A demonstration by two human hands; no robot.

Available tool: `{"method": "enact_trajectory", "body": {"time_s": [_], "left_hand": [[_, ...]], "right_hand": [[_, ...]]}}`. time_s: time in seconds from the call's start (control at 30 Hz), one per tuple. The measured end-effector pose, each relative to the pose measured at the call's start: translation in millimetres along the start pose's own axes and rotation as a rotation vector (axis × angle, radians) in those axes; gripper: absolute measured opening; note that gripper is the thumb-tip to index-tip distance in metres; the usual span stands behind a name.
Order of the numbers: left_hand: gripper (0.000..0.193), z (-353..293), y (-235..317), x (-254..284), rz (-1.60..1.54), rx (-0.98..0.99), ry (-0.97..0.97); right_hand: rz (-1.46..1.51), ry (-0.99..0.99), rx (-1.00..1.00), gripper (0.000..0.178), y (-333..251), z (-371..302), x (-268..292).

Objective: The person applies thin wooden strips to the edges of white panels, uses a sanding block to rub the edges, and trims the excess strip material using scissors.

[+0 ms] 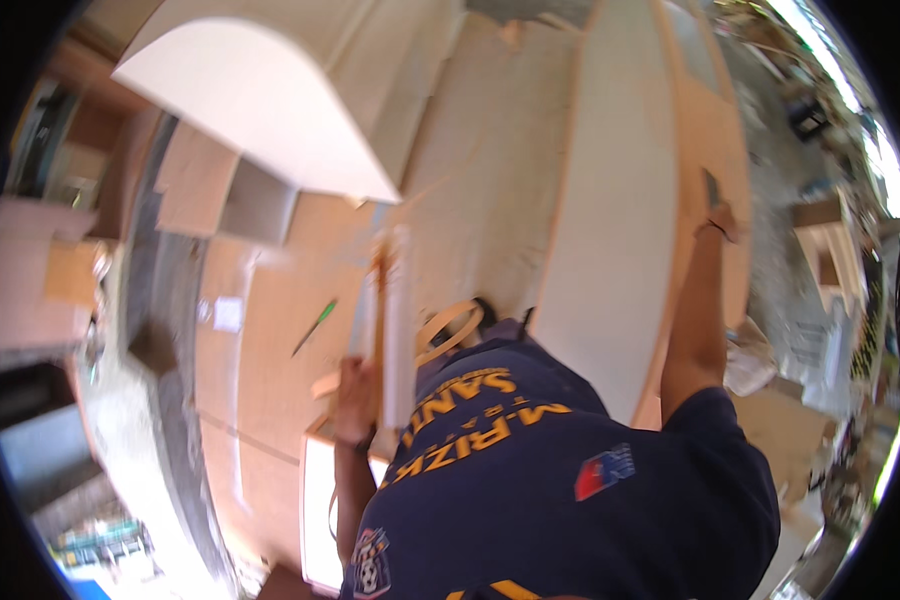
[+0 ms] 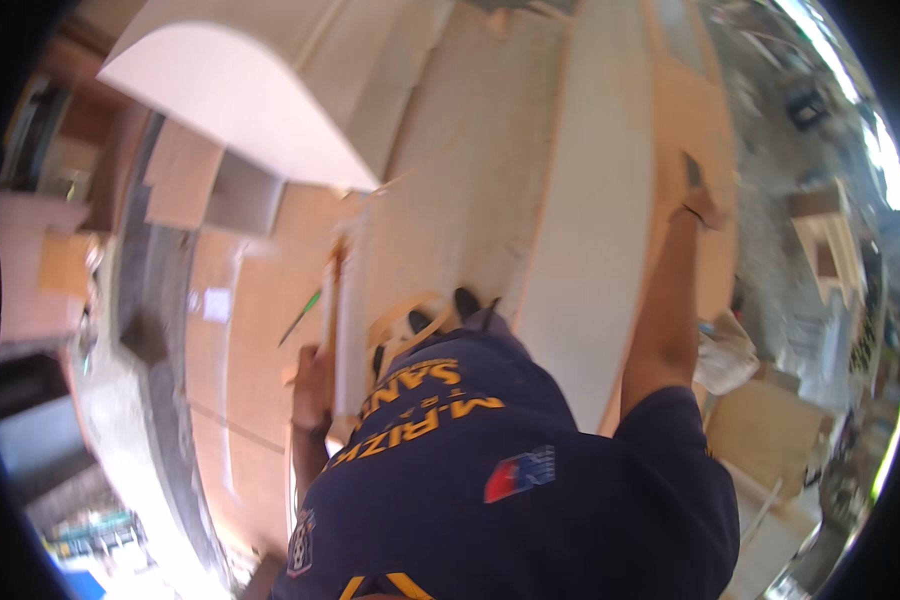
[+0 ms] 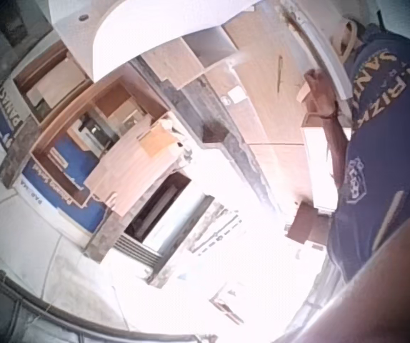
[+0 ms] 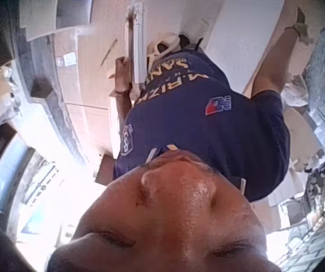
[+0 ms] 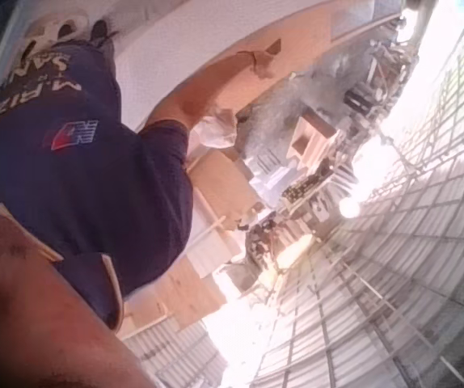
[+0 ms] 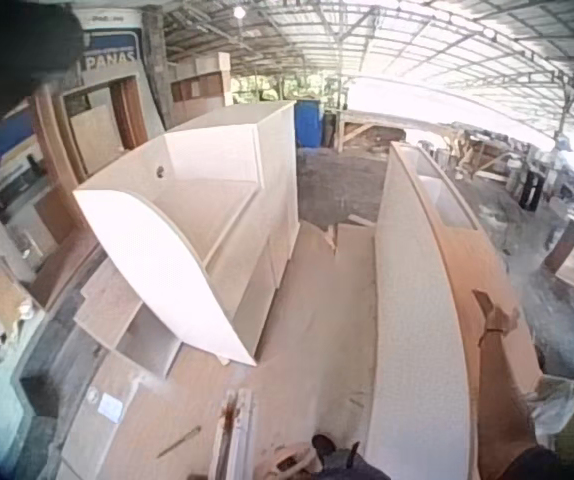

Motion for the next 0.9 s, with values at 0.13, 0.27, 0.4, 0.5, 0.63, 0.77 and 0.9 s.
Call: {"method": "enact_trajectory", "body": {"time_s": [0.13, 0.27, 0.4, 0.5, 0.63, 0.77, 0.9], "left_hand": [[0.029, 14.5, 26.5, -10.0, -0.118, -0.023, -0.013], [0.028, 34.3, 56.2, -6.0, 0.095, -0.088, 0.088], [0.035, 36.9, 78.4, -25.2, -0.011, -0.122, 0.002], [0.042, 30.6, 74.5, -30.4, 0.06, -0.026, 0.0], [0.059, 16.5, 52.8, -19.9, 0.15, -0.016, -0.016], [0.07, -19.7, 28.7, -19.3, 0.266, 0.027, -0.146], [0.06, -27.4, 34.7, -21.1, 0.322, 0.109, -0.051]], "right_hand": [[-0.06, -0.413, 0.344, 0.017, -16.5, -88.2, -89.0], [-0.255, -1.237, 0.331, 0.019, -49.3, -324.1, -225.6], [0.366, -1.279, -0.766, 0.035, 9.7, -378.9, -268.1], [0.162, -1.403, -0.615, 0.038, -3.1, -370.8, -290.1], [0.066, -1.37, -0.352, 0.045, 5.4, -365.4, -309.7], [0.136, -1.209, -0.275, 0.043, -11.7, -350.0, -302.0], [0.04, -1.079, -0.096, 0.044, -27.5, -337.5, -297.3]]}}
Point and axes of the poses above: each hand's wrist, its own z-axis towards the middle knuckle, its own x-axis out of the back of the hand, y = z × x, the point moved 9 cm from there along z, towards the middle knuckle, and after that the axes turned 11 degrees about -y, right-handed, at the moved point
